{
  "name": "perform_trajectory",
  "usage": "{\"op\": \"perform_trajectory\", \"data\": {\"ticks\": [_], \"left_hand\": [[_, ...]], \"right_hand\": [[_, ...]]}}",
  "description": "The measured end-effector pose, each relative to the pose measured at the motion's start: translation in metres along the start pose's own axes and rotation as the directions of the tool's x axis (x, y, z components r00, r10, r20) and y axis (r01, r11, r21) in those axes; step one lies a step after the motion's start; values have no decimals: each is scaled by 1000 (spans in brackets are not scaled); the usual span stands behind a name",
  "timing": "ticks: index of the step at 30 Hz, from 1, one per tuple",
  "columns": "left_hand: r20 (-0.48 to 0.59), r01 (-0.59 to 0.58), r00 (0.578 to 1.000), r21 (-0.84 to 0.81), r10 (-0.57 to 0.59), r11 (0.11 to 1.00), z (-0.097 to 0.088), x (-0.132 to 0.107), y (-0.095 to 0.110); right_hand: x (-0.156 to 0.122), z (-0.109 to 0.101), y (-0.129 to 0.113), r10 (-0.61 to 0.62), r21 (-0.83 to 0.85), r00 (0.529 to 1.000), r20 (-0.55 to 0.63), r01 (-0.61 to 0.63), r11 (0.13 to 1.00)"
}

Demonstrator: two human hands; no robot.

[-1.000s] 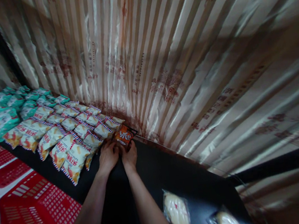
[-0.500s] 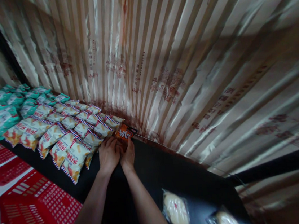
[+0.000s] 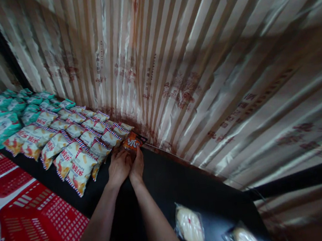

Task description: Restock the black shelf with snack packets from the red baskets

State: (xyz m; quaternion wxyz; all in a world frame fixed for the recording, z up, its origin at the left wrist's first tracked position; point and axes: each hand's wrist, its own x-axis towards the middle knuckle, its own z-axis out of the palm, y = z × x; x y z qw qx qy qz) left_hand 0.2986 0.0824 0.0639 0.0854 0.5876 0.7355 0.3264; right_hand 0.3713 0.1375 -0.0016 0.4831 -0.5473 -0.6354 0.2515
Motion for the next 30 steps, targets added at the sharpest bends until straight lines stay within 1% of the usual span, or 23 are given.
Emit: {"op": "perform_trajectory", "data": {"ticks": [4,8,15,23,27,30], "left_hand": [[3,37,999,-19,-37,999,1,0,-2],[-4,47,999,-34,-47,998,1,0,-3],[-5,5,1000,-70,-5,998,7,2,-7],[-6,22,1000,-66,-22,998,5,2,-7],[11,-9,1000,-90,10,996,6,2,-7],[13,7,1000,-84,-6,996,5,2,-7]], "right_hand": [[0,2,1,4,18,1000,7,-5,1000],[1,3,0,28,18,999,16,-28,999],[2,2,1,-1,-20,1000,29,1,1000],[0,2,0,18,-70,998,52,-15,997],[0,2,1,9,-63,999,53,-5,998],[1,2,3,2,-58,998,59,1,998]]}}
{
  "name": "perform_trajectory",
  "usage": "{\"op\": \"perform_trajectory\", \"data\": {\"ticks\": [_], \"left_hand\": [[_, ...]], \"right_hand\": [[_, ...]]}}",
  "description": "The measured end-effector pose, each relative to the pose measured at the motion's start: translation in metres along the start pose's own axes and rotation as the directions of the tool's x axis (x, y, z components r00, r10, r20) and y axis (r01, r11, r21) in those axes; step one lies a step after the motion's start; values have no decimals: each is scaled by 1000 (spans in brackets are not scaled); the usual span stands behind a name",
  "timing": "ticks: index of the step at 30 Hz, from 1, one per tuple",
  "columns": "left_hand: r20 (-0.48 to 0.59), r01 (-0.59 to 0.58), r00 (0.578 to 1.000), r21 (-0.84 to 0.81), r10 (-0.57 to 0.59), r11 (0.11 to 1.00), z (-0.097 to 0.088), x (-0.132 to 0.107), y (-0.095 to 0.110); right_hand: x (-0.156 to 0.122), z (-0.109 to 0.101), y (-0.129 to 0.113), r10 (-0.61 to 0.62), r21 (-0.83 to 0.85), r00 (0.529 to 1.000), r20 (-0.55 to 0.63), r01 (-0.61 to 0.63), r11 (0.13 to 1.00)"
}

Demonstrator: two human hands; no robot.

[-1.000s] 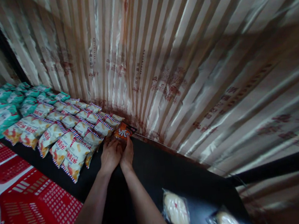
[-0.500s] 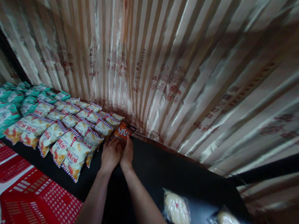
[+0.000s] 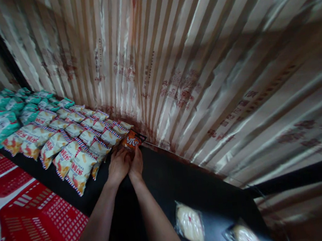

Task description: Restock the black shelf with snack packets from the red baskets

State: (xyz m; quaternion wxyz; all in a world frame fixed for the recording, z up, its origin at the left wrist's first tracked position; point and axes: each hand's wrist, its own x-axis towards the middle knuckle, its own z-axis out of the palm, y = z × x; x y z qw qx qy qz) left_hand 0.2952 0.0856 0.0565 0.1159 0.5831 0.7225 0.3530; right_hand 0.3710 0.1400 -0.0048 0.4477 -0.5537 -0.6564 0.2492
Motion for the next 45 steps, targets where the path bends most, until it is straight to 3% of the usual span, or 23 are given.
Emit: {"op": "perform_trajectory", "data": {"ticks": [12,19,26,32,39,45], "left_hand": [[5,-23,1000,-17,23,1000,1,2,2],[27,-24,999,-29,24,999,4,4,1],[-43,-3,999,-54,0,999,-1,2,3],[4,-3,1000,-25,3,1000,5,2,-1],[-43,-42,998,11,43,999,3,2,-2],[-48,-57,997,27,59,998,2,-8,6]], "right_hand": [[2,0,-1,-51,-3,996,-67,51,999],[4,0,-2,-34,-24,998,-53,32,999],[5,3,3,-62,-19,996,-61,61,998],[5,3,6,-64,-24,998,-25,63,998],[-11,-1,-1,-43,-42,998,-34,42,998],[-33,-9,-10,49,-105,998,-30,-52,993]]}}
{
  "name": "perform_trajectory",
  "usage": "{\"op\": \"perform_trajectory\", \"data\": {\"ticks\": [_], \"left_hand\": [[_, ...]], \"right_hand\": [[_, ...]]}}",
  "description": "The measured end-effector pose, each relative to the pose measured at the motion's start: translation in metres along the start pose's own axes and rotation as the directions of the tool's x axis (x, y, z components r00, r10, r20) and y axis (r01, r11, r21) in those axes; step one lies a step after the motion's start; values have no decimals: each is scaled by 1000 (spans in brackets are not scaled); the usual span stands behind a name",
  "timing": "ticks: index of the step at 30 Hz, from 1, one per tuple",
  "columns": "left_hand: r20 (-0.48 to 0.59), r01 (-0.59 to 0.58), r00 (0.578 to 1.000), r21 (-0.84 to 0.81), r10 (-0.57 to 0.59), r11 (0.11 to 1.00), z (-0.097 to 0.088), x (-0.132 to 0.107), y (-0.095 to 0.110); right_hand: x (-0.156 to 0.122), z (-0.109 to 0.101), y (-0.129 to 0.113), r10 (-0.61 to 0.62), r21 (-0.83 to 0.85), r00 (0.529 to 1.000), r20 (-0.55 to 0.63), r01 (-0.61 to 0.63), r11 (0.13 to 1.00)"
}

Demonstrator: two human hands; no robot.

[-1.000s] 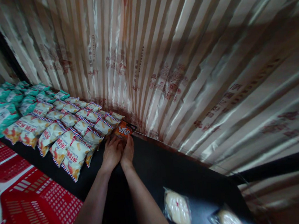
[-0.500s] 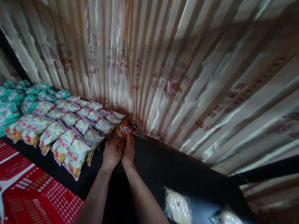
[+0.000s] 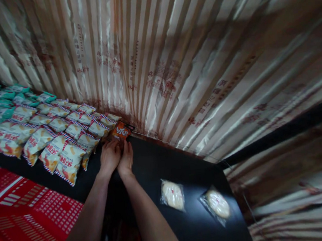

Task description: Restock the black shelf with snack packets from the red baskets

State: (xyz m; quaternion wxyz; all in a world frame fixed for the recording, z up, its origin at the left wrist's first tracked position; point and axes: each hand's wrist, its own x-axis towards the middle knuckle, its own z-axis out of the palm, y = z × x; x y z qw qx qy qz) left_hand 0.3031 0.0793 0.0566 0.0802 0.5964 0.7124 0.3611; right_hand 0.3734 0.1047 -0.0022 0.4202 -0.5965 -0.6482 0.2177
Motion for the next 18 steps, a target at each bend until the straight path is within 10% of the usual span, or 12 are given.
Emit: {"op": "perform_trajectory", "data": {"ticks": [10,18], "left_hand": [[298,133,949,-83,-103,988,-13,-52,29],[253,-21,964,-224,79,974,-9,-113,42]], "right_hand": [[-57,-46,-10,30,-51,999,11,-30,998],[-114,-98,-9,7,-24,1000,-29,-7,1000]]}}
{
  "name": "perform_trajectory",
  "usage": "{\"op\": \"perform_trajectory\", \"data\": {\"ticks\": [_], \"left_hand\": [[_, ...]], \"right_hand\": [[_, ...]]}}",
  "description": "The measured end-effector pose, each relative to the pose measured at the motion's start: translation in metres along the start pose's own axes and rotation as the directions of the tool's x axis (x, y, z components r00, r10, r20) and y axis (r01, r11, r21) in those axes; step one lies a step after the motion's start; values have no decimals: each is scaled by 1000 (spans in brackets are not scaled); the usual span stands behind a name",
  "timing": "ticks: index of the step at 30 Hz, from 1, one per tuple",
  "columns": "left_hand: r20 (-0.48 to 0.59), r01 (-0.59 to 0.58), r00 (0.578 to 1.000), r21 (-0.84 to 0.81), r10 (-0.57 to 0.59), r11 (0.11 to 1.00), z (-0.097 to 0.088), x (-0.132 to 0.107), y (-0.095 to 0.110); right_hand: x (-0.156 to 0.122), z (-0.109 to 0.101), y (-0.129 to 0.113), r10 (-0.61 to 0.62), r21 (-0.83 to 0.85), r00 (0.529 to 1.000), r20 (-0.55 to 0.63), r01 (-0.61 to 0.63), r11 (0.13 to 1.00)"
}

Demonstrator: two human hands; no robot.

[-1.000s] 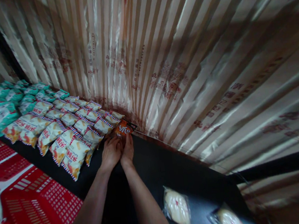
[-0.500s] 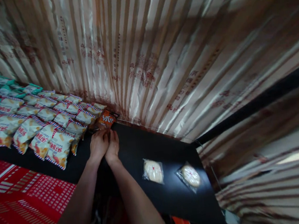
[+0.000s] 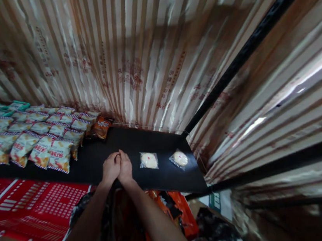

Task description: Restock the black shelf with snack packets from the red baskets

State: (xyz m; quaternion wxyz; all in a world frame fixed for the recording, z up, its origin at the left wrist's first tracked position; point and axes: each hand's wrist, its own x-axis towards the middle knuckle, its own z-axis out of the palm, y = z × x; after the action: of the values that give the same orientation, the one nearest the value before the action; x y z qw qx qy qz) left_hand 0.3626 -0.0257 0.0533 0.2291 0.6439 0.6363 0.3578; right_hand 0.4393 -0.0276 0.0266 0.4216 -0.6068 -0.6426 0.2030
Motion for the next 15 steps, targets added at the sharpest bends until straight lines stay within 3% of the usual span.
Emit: {"op": "perform_trajectory", "data": {"ticks": [9,15], "left_hand": [[-110,-240,968,-152,225,959,21,-99,1],[59,-417,902,-134,427,899,33,-142,7]], "right_hand": [[-93,-37,22,-8,-22,1000,-29,8,1000],[-145,-73,40,-68,-166,997,-39,61,984]]}}
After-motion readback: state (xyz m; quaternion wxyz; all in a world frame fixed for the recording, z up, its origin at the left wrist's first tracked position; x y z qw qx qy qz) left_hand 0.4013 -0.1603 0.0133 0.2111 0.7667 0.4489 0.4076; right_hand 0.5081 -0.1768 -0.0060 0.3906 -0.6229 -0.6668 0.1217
